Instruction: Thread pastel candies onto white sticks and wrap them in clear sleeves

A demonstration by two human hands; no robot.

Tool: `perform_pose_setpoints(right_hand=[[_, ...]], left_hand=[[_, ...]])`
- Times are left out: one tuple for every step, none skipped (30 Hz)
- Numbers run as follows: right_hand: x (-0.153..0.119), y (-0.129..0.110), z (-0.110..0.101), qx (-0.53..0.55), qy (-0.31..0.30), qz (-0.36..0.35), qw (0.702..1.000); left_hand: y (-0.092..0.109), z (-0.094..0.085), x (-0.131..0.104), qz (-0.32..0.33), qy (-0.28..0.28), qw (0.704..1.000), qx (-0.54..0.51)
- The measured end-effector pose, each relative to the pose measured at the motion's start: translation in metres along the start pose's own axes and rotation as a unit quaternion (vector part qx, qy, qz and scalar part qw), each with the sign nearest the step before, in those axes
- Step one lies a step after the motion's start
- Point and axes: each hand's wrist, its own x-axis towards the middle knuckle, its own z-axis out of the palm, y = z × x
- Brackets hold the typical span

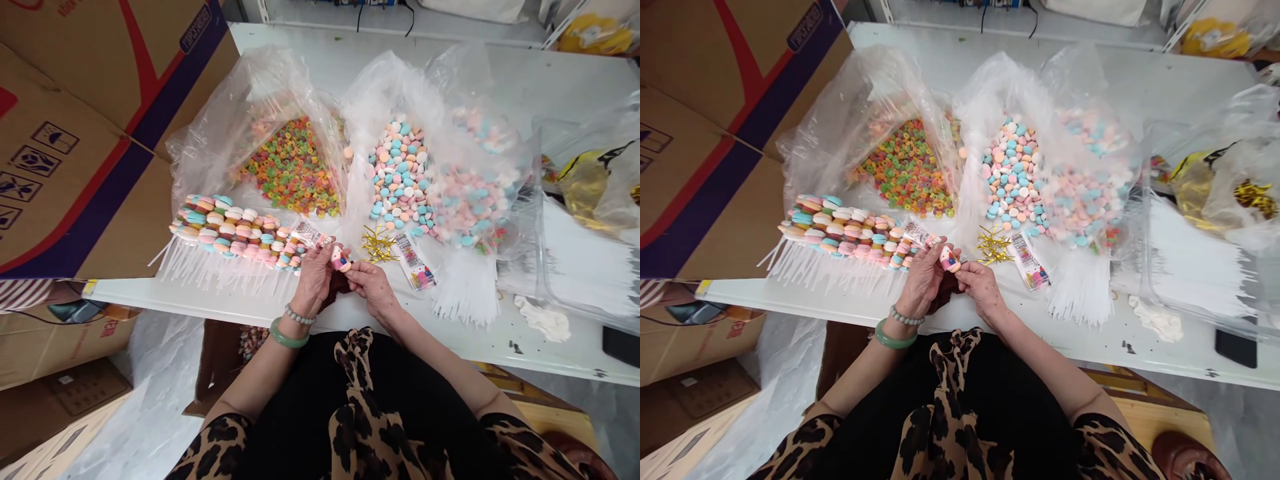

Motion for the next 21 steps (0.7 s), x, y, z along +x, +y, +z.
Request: perform_pose_setpoints(right_hand=[[-0.001, -0.001, 0.0, -0.001, -0.012, 0.003, 1.0], [-0.002, -0.002, -0.001, -0.005, -0.027, 0.003, 1.0], [-0.003, -0.003, -0.003, -0.013, -0.04, 0.001, 0.999], [-0.003, -0.004, -0.005, -0.021, -0.05, -0.002, 0.999], [-0.002, -0.005, -0.007, -0.027, -0.057, -0.004, 0.998], [-0.001, -0.006, -0.01, -0.03, -0.059, -0.003, 0.998], [0.0, -0.007, -0.012, -0.03, -0.059, 0.001, 0.998], [0.001, -0.007, -0.014, -0.029, -0.058, 0.009, 0.998], [0.002, -0.007, -0.016, -0.028, -0.056, 0.019, 0.998], [0.004, -0.006, -0.016, -0.029, -0.054, 0.027, 0.998], [0.005, -0.004, -0.016, -0.032, -0.05, 0.03, 0.998], [0.005, -0.002, -0.015, -0.037, -0.045, 0.024, 0.998], [0.006, 0.0, -0.014, -0.046, -0.037, 0.008, 0.998], [0.007, 0.002, -0.012, -0.059, -0.025, -0.014, 0.998], [0.007, 0.005, -0.01, -0.077, -0.007, -0.04, 0.996], [0.008, 0.008, -0.008, -0.098, 0.014, -0.063, 0.993], [0.009, 0.01, -0.006, -0.119, 0.036, -0.08, 0.989], [0.01, 0.012, -0.004, -0.137, 0.057, -0.09, 0.985], [0.01, 0.013, -0.003, -0.146, 0.074, -0.092, 0.982], [0.011, 0.013, -0.002, -0.145, 0.087, -0.089, 0.982], [0.011, 0.013, -0.001, -0.134, 0.095, -0.085, 0.983]], left_hand=[[0.0, -0.001, 0.0, -0.003, 0.003, 1.0, 0.002], [0.001, -0.002, 0.0, -0.008, 0.004, 1.0, 0.006], [0.003, -0.003, -0.001, -0.013, 0.003, 1.0, 0.011], [0.005, -0.005, -0.001, -0.021, -0.002, 1.0, 0.016], [0.008, -0.006, -0.002, -0.032, -0.011, 0.999, 0.022], [0.01, -0.007, -0.002, -0.044, -0.023, 0.998, 0.03], [0.012, -0.008, -0.003, -0.057, -0.036, 0.997, 0.039], [0.014, -0.009, -0.005, -0.07, -0.049, 0.995, 0.046], [0.014, -0.009, -0.006, -0.079, -0.059, 0.994, 0.051], [0.014, -0.008, -0.006, -0.083, -0.063, 0.993, 0.052], [0.013, -0.007, -0.007, -0.082, -0.063, 0.993, 0.049], [0.011, -0.006, -0.007, -0.079, -0.057, 0.994, 0.043], [0.008, -0.003, -0.008, -0.074, -0.048, 0.996, 0.036], [0.005, -0.001, -0.008, -0.068, -0.036, 0.997, 0.03], [0.003, 0.001, -0.007, -0.061, -0.025, 0.997, 0.025], [0.0, 0.004, -0.007, -0.056, -0.015, 0.998, 0.024], [-0.002, 0.006, -0.008, -0.051, -0.007, 0.998, 0.024], [-0.003, 0.008, -0.008, -0.048, -0.002, 0.999, 0.027], [-0.005, 0.01, -0.008, -0.048, -0.001, 0.998, 0.031], [-0.006, 0.011, -0.008, -0.05, -0.002, 0.998, 0.038], [-0.007, 0.012, -0.009, -0.053, -0.006, 0.998, 0.045]])
